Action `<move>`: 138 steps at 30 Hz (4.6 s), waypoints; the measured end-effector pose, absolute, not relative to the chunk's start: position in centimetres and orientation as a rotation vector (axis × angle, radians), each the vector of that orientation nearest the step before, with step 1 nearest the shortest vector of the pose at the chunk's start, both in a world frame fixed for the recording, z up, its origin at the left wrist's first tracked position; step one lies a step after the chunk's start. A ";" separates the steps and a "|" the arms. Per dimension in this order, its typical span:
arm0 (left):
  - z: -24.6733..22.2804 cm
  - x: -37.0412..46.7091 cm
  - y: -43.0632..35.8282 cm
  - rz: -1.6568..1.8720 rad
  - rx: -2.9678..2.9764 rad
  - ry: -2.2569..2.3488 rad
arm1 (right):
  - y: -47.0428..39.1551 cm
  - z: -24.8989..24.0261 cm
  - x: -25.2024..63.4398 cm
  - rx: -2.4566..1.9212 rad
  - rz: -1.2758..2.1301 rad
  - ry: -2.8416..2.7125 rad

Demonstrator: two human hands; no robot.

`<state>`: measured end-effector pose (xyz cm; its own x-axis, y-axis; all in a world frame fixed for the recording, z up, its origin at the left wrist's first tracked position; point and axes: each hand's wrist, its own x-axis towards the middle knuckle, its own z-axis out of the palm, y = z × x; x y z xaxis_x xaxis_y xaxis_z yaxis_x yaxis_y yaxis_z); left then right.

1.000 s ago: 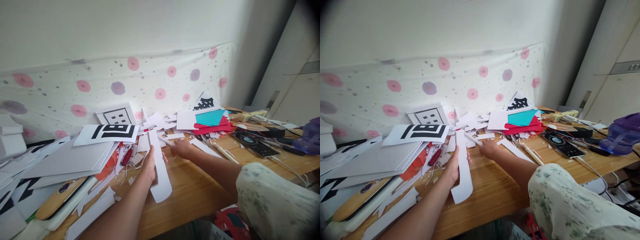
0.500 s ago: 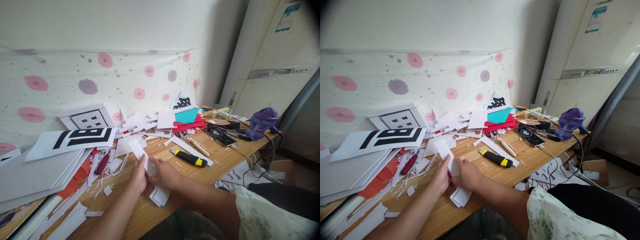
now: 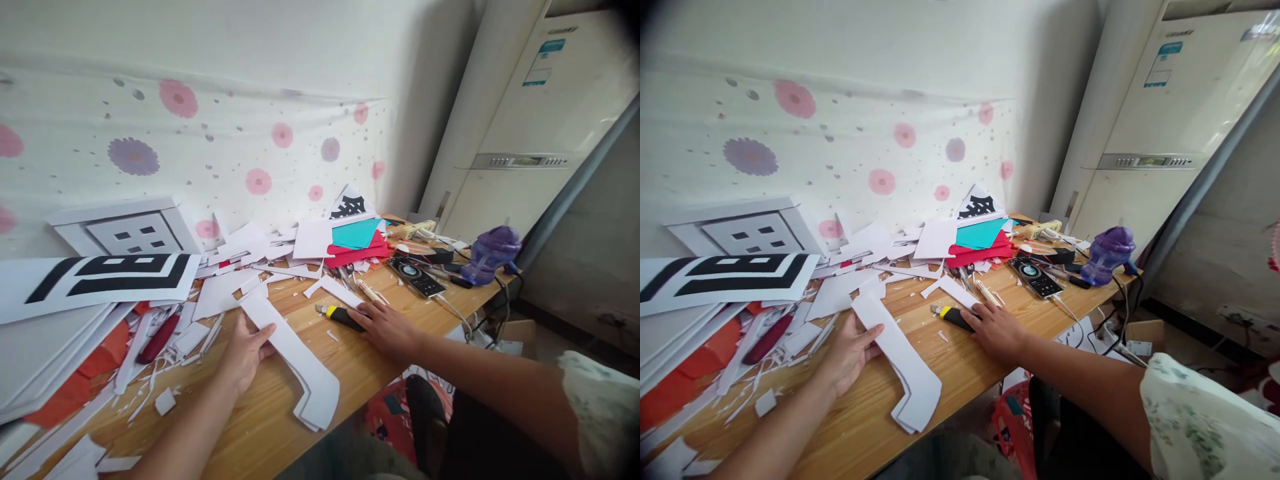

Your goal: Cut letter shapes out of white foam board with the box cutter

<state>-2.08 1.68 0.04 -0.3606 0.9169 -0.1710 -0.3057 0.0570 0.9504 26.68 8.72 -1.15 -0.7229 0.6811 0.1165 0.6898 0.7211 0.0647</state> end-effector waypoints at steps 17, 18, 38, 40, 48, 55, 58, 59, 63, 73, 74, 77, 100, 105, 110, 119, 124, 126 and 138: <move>-0.6 0.1 2.6 1.571 0.690 1.513 | 14.3 3.0 23.5 -1.127 0.047 -2.723; -0.6 0.9 2.8 1.581 0.658 1.519 | 13.0 3.2 21.9 -1.066 0.108 -2.748; -1.4 -3.3 1.8 0.682 2.315 1.790 | 9.5 1.8 18.3 -1.014 0.508 -2.939; -1.0 -2.7 1.3 0.563 2.441 1.705 | 9.0 1.7 18.1 -1.038 0.439 -2.951; 0.2 -2.6 0.3 0.267 2.528 1.549 | 7.8 1.5 17.0 -1.146 0.384 -2.935; 0.4 -2.6 0.2 0.285 2.522 1.546 | 7.3 2.0 16.8 -1.115 0.459 -2.955; 0.5 -2.5 0.1 0.302 2.517 1.560 | 6.9 1.9 16.8 -1.106 0.457 -2.960; 0.5 -2.5 0.1 0.311 2.517 1.566 | 6.9 1.8 16.8 -1.104 0.448 -2.958; 0.1 -2.7 0.1 0.344 2.533 1.564 | 7.5 1.6 16.9 -1.073 0.446 -2.942; -0.9 -3.7 3.6 0.605 2.264 1.871 | 7.2 4.5 23.3 -0.591 0.878 -3.144; -0.8 -3.6 4.3 0.581 2.251 1.877 | 6.6 4.4 23.9 -0.541 0.883 -3.159; -0.4 -3.3 6.2 0.482 2.254 1.835 | 4.8 3.6 25.0 -0.426 0.728 -3.192; -1.0 -3.8 7.5 0.667 2.097 1.843 | 2.4 2.5 23.9 -0.231 0.463 -3.178; -1.0 -3.9 7.5 0.710 2.076 1.823 | 1.5 2.7 23.6 -0.220 0.495 -3.183; -0.5 -3.7 7.2 0.706 2.043 1.811 | 1.4 3.0 23.3 -0.211 0.495 -3.190; 0.3 -4.4 6.9 0.620 2.072 1.702 | 1.3 3.0 22.9 -0.169 0.576 -3.209; 0.1 -4.2 7.0 0.609 2.102 1.708 | 1.2 3.1 22.7 -0.175 0.606 -3.229; -0.1 -4.2 7.1 0.604 2.111 1.721 | 1.2 3.2 22.7 -0.160 0.617 -3.227; -0.9 -5.5 8.2 0.714 2.174 1.693 | 1.6 3.3 22.4 -0.062 0.309 -3.223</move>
